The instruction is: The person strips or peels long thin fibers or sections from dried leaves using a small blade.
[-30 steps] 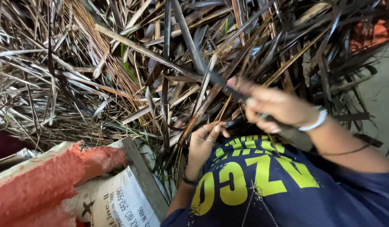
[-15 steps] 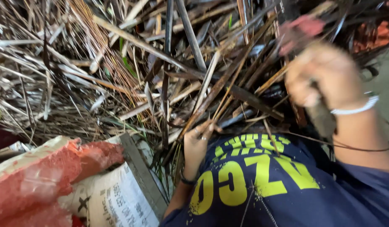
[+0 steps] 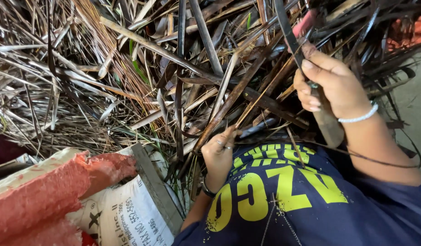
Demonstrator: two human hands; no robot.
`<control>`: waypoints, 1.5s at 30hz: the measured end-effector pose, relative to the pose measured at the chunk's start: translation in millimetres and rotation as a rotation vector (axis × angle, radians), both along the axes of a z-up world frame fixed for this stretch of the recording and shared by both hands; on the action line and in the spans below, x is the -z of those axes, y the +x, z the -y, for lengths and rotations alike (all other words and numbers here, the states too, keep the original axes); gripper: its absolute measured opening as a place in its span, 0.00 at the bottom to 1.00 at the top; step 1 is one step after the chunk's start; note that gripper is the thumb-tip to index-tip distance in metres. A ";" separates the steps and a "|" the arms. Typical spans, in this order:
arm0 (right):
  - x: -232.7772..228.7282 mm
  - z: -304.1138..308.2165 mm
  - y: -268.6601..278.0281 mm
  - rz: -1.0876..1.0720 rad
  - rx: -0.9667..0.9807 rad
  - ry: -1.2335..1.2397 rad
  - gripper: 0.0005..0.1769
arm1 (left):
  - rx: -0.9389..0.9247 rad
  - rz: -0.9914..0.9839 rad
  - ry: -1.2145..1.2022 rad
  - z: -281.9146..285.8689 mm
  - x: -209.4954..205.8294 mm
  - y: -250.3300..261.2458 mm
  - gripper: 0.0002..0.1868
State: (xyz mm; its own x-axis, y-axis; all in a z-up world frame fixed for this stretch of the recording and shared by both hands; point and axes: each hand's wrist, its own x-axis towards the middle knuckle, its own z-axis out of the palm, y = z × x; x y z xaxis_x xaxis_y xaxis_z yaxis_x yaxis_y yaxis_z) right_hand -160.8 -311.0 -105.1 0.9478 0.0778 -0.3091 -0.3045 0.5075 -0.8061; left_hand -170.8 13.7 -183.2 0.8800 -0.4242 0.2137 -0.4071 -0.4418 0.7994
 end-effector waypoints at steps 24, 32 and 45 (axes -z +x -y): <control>26.3 -7.0 -3.3 -0.090 0.025 0.316 0.21 | -0.093 0.244 0.035 7.1 -7.7 0.7 0.18; 36.3 -42.8 -17.6 -0.077 -0.379 0.398 0.16 | 0.003 0.347 0.117 5.8 -8.6 4.3 0.24; 17.1 5.2 -12.3 0.235 -0.132 0.223 0.20 | 0.008 0.128 0.106 8.1 -3.0 13.4 0.13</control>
